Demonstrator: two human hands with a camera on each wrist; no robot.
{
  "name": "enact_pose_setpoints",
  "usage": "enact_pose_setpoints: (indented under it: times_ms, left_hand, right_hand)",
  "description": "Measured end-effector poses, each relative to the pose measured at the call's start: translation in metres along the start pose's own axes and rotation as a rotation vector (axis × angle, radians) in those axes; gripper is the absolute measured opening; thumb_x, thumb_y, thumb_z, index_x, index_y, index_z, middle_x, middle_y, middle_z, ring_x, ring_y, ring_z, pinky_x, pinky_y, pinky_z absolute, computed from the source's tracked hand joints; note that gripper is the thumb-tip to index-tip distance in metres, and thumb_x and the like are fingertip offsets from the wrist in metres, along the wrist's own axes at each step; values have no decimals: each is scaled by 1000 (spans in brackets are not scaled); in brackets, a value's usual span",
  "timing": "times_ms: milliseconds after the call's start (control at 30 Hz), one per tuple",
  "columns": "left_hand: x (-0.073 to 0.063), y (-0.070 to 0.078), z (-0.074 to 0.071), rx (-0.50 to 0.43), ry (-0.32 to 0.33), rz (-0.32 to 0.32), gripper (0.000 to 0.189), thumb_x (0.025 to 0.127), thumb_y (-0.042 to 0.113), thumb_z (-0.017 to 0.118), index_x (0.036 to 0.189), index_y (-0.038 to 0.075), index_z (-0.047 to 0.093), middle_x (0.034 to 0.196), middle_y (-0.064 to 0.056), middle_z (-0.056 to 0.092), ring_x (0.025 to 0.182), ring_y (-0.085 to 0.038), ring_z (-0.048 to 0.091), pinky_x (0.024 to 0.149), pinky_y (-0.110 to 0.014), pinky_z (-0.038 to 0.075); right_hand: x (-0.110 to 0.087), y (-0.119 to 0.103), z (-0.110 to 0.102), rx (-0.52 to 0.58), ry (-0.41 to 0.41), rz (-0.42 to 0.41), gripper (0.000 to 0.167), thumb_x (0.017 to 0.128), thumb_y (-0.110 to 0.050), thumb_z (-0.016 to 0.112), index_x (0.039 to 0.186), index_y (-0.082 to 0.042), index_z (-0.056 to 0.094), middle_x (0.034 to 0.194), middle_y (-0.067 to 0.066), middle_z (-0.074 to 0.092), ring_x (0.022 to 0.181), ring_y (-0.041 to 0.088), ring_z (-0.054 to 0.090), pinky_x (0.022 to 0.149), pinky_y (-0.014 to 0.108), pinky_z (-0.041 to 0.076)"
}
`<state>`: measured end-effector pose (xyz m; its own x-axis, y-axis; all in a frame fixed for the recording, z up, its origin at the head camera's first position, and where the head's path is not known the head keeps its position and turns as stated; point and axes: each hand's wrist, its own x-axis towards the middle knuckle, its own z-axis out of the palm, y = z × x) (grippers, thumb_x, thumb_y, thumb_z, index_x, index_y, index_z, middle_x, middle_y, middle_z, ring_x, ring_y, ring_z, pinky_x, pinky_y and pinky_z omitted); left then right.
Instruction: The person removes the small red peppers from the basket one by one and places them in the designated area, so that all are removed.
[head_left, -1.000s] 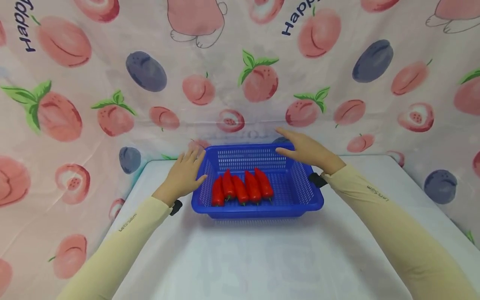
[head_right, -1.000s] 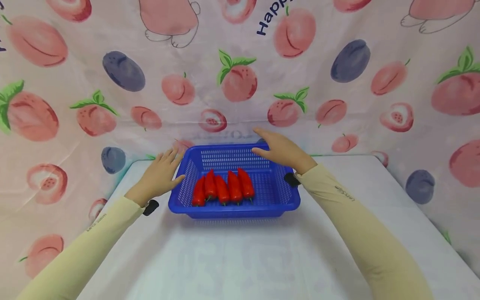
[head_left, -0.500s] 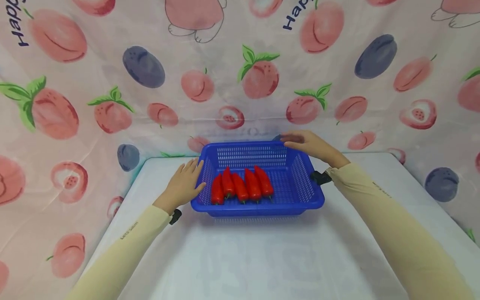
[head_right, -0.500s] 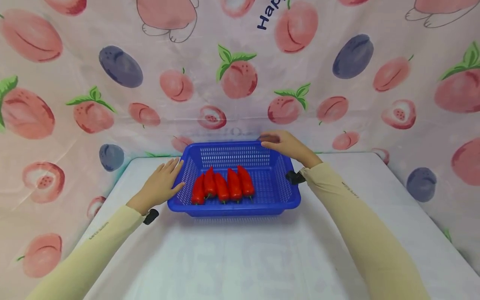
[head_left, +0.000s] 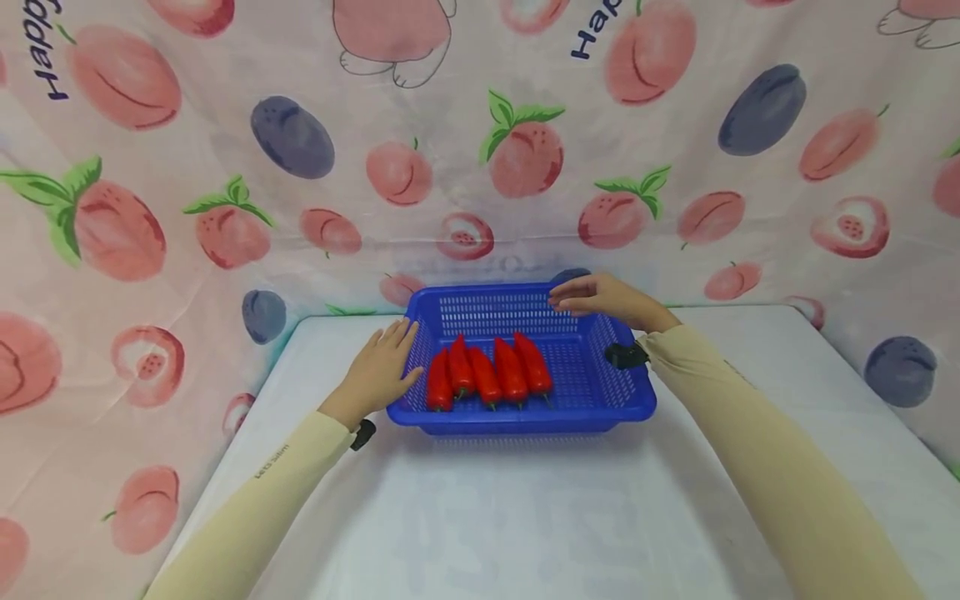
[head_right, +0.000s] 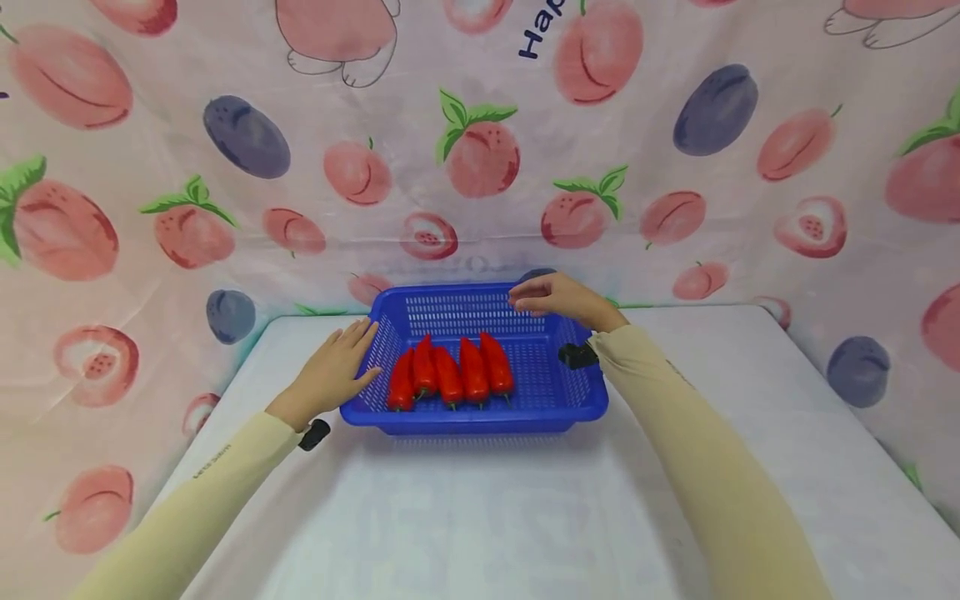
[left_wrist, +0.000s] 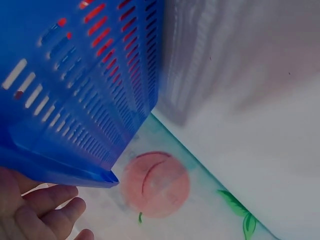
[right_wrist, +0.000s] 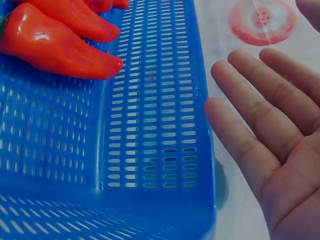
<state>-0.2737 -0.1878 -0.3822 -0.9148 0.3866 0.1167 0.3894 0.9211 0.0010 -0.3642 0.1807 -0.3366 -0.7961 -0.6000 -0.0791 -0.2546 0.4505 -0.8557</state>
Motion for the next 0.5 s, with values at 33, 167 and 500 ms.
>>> enact_pose_setpoints:
  times_ms: [33,167,500]
  left_hand:
    - [0,1,0,3,0,2,71,92,34,54,146,-4,27,151,-24,29,141,-38,28,117,-52,20]
    - [0,2,2,6,-3,3,70,92,35,53,146,-3,27,151,-23,29,141,-38,28,117,-52,20]
    - [0,3,0,36,19,-33,70,92,35,53,145,-3,28,151,-23,30,141,-38,28,117,-53,19]
  right_hand:
    - [2,1,1,19,-5,9,49,94,-20,55,135,6,45,135,28,50,125,40,49,105,51,40]
    - [10,9,1,87,-29,44,51,95,-19,53,136,8,42,137,29,47,127,42,46,105,52,38]
    - [27,19,7,234,-92,171,50,97,-12,48,138,12,35,141,32,39,128,41,45,109,53,33]
